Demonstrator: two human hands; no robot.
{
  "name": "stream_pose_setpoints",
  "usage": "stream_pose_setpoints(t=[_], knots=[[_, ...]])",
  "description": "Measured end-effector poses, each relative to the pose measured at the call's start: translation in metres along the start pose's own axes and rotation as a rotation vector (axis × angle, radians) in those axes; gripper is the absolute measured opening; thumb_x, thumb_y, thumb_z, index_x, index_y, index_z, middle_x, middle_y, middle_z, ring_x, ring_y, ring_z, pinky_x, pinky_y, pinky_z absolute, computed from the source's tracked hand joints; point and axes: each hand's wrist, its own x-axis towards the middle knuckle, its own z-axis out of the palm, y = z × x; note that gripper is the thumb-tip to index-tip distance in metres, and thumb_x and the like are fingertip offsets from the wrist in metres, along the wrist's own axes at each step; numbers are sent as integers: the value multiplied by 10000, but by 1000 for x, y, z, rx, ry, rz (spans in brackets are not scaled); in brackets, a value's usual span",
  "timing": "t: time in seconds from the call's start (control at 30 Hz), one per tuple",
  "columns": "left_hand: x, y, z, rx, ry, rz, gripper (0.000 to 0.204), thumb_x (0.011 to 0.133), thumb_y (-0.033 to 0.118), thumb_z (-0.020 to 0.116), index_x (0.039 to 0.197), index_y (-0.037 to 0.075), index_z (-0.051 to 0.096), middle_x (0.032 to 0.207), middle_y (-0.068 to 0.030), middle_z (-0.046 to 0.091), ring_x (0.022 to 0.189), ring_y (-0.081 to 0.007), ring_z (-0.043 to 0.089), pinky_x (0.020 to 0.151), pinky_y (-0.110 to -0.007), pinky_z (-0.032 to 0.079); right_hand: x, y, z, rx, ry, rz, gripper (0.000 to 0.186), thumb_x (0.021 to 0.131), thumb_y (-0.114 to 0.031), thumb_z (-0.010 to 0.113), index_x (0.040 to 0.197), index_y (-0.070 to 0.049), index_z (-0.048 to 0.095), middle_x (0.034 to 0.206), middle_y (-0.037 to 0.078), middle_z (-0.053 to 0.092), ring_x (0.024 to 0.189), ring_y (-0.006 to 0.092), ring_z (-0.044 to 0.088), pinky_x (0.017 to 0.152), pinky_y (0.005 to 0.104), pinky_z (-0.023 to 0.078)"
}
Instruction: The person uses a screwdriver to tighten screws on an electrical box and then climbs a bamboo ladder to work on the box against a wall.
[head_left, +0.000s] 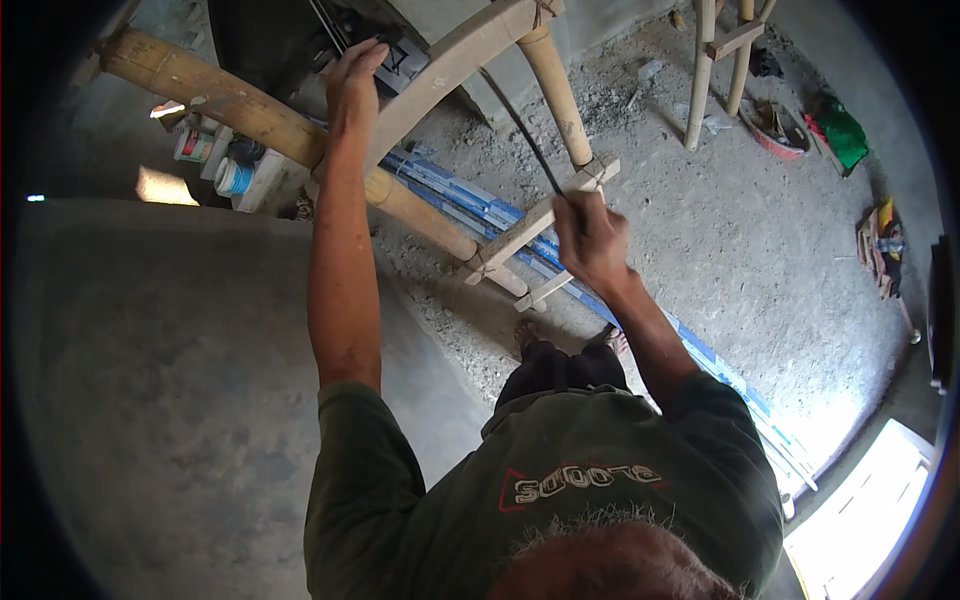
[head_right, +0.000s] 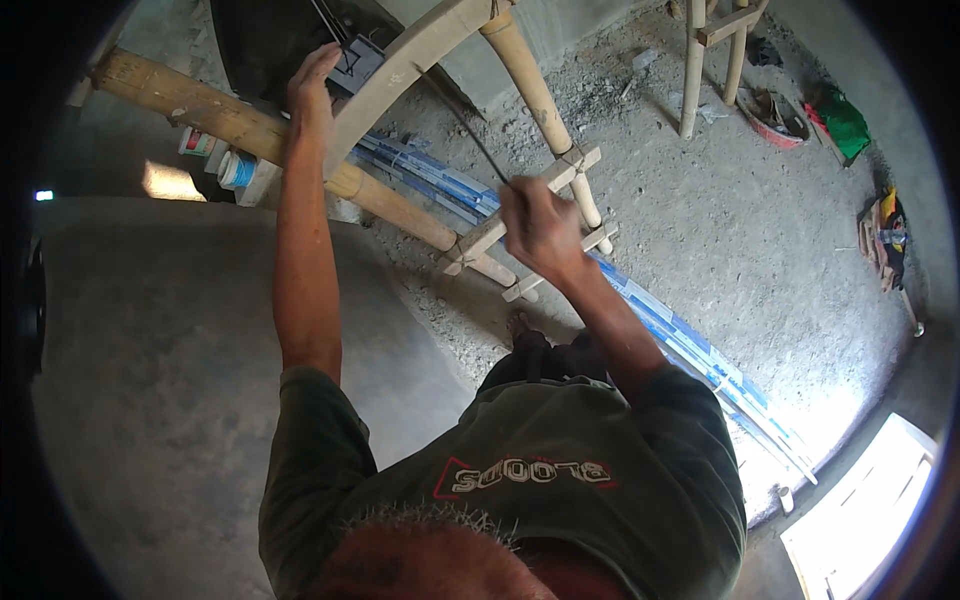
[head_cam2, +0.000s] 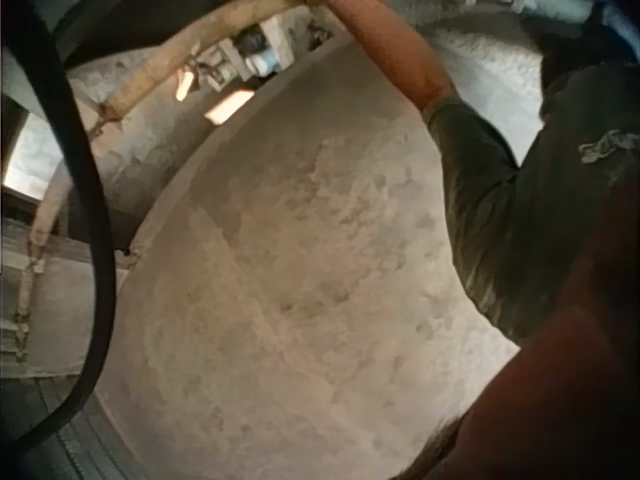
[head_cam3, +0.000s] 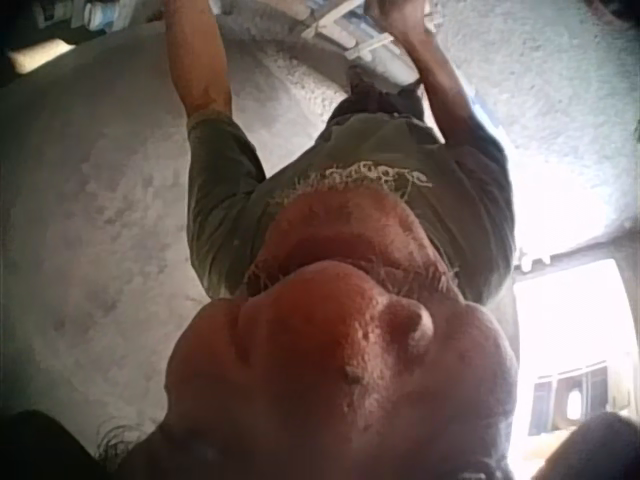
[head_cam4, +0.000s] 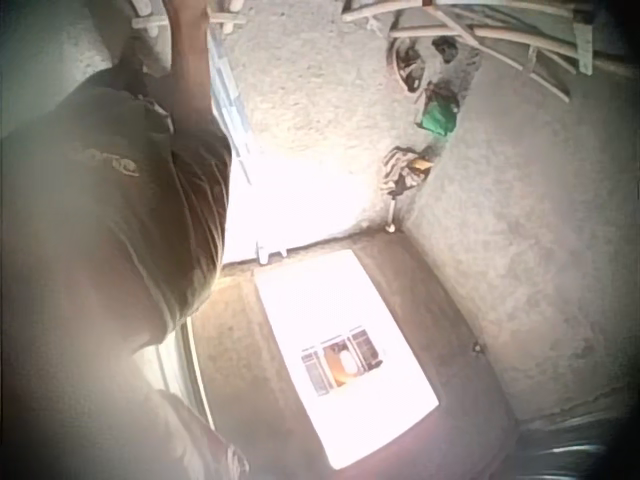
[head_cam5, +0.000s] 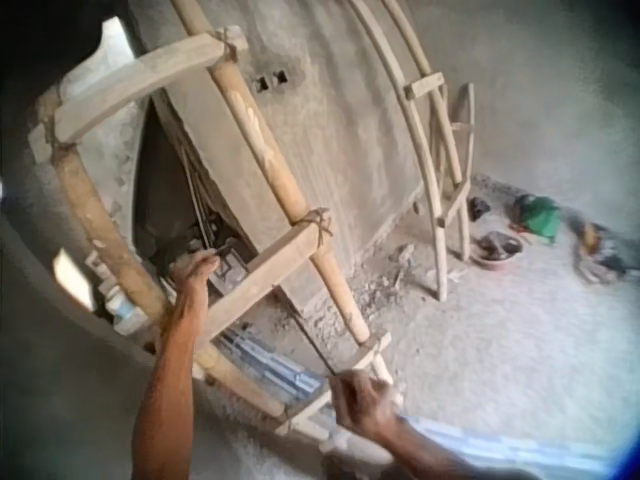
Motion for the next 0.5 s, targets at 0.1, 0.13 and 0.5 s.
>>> stream_pose_setpoints(t=[0.1,0.13,0.5], knots=[[-5,11,14,170,64,82,356,847,155,608,1157,-5,684,1073,-106,690,968,-191,633,905,-289,470,46,2,43,106,26,-75,118,900,-48,671,899,-13,558,589,103,600,467,195,597,430,326,449],[-2,9,15,53,27,59,352,856,171,614,1159,8,686,1070,-103,691,990,-186,622,923,-291,460,61,1,57,133,42,-100,122,901,-51,671,895,-9,556,585,101,599,463,189,593,425,323,448],[15,-14,18,-284,12,-227,237,974,196,560,1077,30,695,994,-52,686,929,-190,634,853,-307,487,142,-4,127,121,192,-345,178,860,-54,707,822,-22,536,594,110,621,493,226,645,454,316,483]])
